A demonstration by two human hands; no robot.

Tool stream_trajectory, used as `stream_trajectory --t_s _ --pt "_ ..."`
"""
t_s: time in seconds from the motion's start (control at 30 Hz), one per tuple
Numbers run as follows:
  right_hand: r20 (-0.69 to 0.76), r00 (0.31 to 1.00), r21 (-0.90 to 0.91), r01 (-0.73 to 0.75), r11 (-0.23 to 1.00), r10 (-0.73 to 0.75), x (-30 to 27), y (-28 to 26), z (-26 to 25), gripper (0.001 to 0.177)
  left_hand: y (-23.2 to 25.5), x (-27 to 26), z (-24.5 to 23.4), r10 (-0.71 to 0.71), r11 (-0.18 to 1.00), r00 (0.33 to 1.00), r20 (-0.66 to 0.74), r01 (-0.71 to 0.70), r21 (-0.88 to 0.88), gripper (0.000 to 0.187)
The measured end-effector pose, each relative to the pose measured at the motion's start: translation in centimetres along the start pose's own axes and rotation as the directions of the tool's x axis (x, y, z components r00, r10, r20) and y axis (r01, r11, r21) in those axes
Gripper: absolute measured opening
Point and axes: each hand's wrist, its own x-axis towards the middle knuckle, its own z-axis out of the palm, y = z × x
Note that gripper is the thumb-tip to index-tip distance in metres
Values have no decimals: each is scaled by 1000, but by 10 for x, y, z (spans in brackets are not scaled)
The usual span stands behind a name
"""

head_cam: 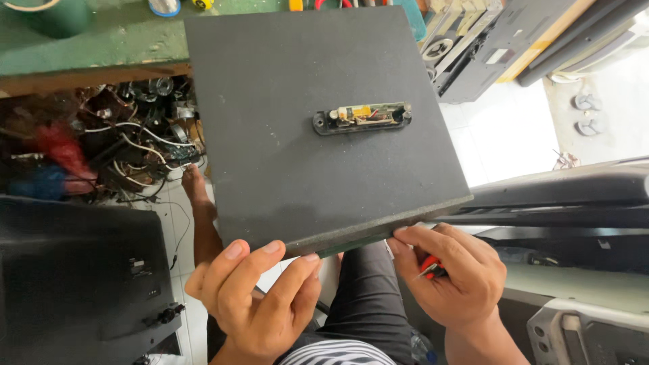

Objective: The person sits on the floor and uses a red utility knife to pry open the front panel of a black speaker. They then use their hands to pull the panel away from the speaker's body.

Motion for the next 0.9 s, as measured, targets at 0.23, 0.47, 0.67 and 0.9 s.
stream_trajectory --t_s 0.23,0.47,0.67,0.9 --pt "-135 982 57 -125 991 131 -24 19 7 11 -13 -14 4 58 998 998 -7 -58 -35 19" --pt "-36 999 -3 -3 1000 3 -6 5 0 8 -13 -17 9 53 997 997 -59 -56 -47 21" --pt "66 998 -173 35 984 -24 1 0 -13 4 -9 -11 5 37 998 999 -27 -38 -57 6" --pt "-245 955 121 -138 983 164 -15 36 -2 23 2 2 -5 -23 999 999 44 24 -35 9"
